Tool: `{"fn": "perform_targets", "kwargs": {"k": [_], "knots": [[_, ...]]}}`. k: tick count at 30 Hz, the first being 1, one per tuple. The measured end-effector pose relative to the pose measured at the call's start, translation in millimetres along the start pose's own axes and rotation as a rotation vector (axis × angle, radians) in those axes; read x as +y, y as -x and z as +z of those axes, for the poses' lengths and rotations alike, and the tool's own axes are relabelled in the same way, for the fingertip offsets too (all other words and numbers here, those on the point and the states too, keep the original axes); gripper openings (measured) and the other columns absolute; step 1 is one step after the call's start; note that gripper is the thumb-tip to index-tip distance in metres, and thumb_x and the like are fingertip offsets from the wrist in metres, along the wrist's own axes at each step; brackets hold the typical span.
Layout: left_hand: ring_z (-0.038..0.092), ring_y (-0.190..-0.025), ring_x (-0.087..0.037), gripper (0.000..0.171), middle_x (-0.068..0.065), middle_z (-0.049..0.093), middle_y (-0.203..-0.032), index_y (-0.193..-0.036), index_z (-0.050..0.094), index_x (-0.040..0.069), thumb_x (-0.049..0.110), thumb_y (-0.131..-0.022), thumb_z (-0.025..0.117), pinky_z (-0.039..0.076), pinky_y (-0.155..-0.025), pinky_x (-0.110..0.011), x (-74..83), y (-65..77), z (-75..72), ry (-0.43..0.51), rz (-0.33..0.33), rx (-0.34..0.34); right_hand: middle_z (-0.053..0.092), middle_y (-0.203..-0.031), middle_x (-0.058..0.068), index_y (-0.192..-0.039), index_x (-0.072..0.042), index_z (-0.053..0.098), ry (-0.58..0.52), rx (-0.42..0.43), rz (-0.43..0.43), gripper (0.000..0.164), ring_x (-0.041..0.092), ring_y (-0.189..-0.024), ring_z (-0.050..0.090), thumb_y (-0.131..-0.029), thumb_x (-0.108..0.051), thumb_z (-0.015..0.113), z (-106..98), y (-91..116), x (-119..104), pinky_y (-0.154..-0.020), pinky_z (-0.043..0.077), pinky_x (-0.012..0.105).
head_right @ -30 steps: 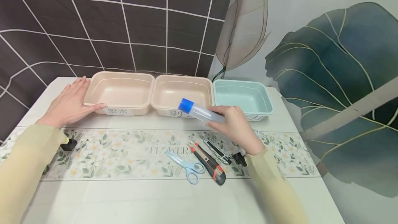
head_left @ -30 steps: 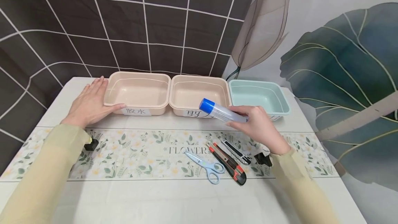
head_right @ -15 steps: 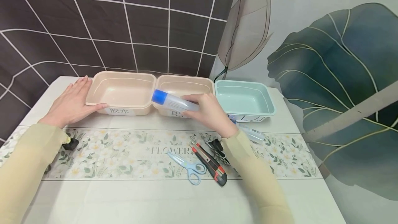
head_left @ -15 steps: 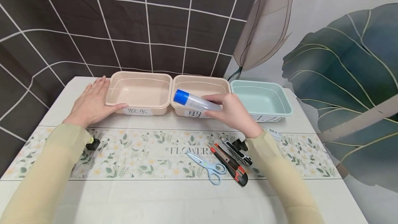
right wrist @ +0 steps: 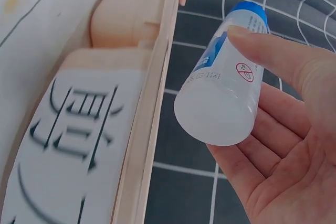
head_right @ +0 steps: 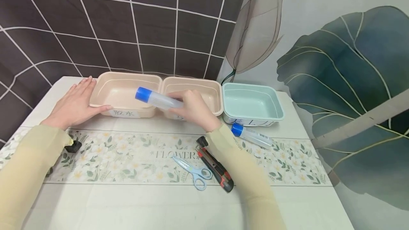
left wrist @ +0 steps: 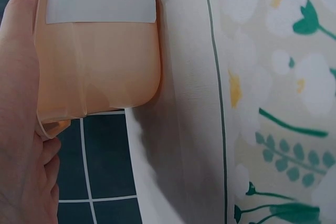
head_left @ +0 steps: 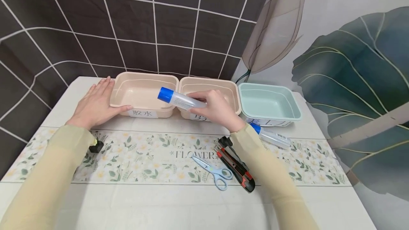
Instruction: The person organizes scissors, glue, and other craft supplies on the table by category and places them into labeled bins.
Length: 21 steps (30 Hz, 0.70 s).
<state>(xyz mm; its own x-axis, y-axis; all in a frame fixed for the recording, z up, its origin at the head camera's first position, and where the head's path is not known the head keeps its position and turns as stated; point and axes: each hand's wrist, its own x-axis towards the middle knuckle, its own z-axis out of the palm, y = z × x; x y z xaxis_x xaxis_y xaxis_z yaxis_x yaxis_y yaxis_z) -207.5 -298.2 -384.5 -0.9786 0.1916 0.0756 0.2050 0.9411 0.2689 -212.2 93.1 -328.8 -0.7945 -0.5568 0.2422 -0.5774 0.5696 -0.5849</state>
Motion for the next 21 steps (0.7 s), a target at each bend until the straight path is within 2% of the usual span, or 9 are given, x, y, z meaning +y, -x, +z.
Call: {"fn": "perform_targets", "kwargs": {"k": [5, 10, 15, 21], "knots": [[0.003, -0.153, -0.041, 0.117, -0.029, 0.007, -0.165, -0.159, 0.01, -0.008, 0.075, -0.089, 0.055, -0.004, -0.124, -0.048, 0.7, -4.4, -1.7, -0.002, -0.006, -0.006, 0.074, -0.114, 0.003, -0.127, -0.007, 0.073, -0.04, -0.005, -0.022, 0.042, 0.01, -0.094, 0.068, -0.086, -0.013, 0.083, 11, -22, -9, -0.081, 0.056, 0.026], [0.004, -0.153, -0.042, 0.118, -0.028, 0.007, -0.166, -0.159, 0.01, -0.007, 0.075, -0.089, 0.056, -0.002, -0.124, -0.05, -0.1, -4.1, -2.4, -0.01, -0.014, -0.011, 0.074, -0.113, 0.007, -0.125, -0.003, 0.072, -0.051, -0.008, -0.042, 0.043, 0.01, -0.093, 0.069, -0.085, -0.012, 0.083, 23, -51, -21, -0.081, 0.055, 0.022], [0.006, -0.152, -0.043, 0.117, -0.029, 0.008, -0.165, -0.159, 0.011, -0.008, 0.075, -0.089, 0.055, -0.001, -0.124, -0.051, 0.5, -2.2, -3.5, -0.017, -0.011, -0.013, 0.074, -0.114, 0.005, -0.128, -0.006, 0.072, -0.057, -0.043, -0.028, 0.046, 0.01, -0.093, 0.069, -0.084, -0.015, 0.086, 40, -82, -26, -0.08, 0.053, 0.02], [0.004, -0.153, -0.042, 0.118, -0.028, 0.007, -0.165, -0.159, 0.01, -0.007, 0.076, -0.089, 0.054, -0.003, -0.124, -0.05, 0.2, 0.1, -4.0, -0.022, -0.015, -0.019, 0.076, -0.108, 0.001, -0.122, -0.01, 0.076, 0.071, -0.127, -0.013, 0.042, 0.01, -0.091, 0.066, -0.083, -0.021, 0.087, 65, -117, -28, -0.078, 0.051, 0.019]]}}
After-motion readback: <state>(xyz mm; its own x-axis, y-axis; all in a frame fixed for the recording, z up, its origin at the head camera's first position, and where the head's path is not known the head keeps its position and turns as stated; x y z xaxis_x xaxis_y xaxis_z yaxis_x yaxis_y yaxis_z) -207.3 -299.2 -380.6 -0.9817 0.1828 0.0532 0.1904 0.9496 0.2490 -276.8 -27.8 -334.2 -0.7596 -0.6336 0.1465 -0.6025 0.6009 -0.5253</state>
